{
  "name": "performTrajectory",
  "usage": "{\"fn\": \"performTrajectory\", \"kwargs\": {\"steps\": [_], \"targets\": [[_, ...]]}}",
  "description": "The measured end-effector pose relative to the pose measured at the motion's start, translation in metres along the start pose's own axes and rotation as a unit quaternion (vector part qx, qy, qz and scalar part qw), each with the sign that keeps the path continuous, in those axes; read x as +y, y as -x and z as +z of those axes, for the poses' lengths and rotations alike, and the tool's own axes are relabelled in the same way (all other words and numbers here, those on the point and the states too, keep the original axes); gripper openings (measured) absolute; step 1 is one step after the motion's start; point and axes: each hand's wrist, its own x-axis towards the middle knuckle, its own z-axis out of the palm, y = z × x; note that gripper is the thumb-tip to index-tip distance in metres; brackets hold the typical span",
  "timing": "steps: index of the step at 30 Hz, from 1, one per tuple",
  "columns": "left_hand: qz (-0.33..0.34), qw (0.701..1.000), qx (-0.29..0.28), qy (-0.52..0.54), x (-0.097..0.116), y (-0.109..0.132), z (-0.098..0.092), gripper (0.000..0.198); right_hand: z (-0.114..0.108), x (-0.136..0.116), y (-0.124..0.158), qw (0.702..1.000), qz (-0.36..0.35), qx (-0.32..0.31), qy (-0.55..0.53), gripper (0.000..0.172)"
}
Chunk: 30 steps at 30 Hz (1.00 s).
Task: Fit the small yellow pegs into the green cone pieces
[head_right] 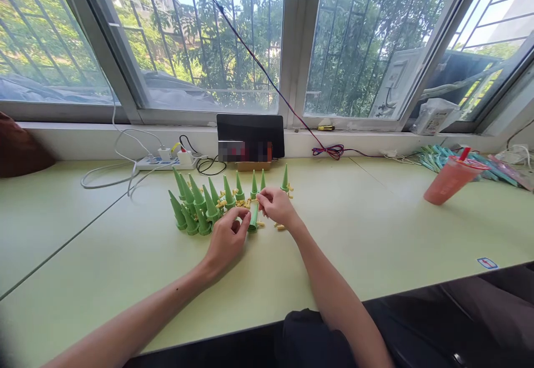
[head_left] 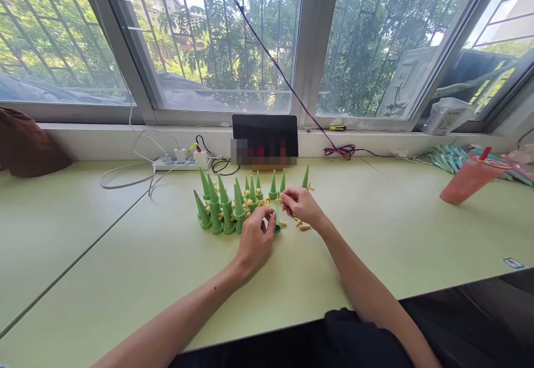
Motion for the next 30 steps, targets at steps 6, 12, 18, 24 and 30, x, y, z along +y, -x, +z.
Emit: {"fn": "performTrajectory", "kwargs": {"steps": [6,12,18,24,30], "targets": [[0.010,0.998,-0.026,-0.054,-0.006,0.000,0.001,0.028,0.000,0.002,-0.001,1.000,0.001,0.009,0.014,0.027],[-0.003,0.994,-0.050,-0.092,-0.011,-0.001,0.004,0.023,0.001,0.002,-0.001,0.998,-0.010,0.026,0.055,0.025],[-0.011,0.986,-0.093,-0.139,-0.004,-0.001,0.002,0.015,0.001,0.000,0.000,0.994,-0.014,0.038,0.097,0.024],[0.006,0.979,-0.115,-0.170,-0.005,0.001,0.002,0.027,0.001,0.000,0.001,0.991,-0.025,0.048,0.122,0.023],[-0.013,0.969,-0.155,-0.190,-0.003,0.001,0.000,0.029,0.003,-0.002,0.002,0.990,-0.030,0.050,0.131,0.022]]}}
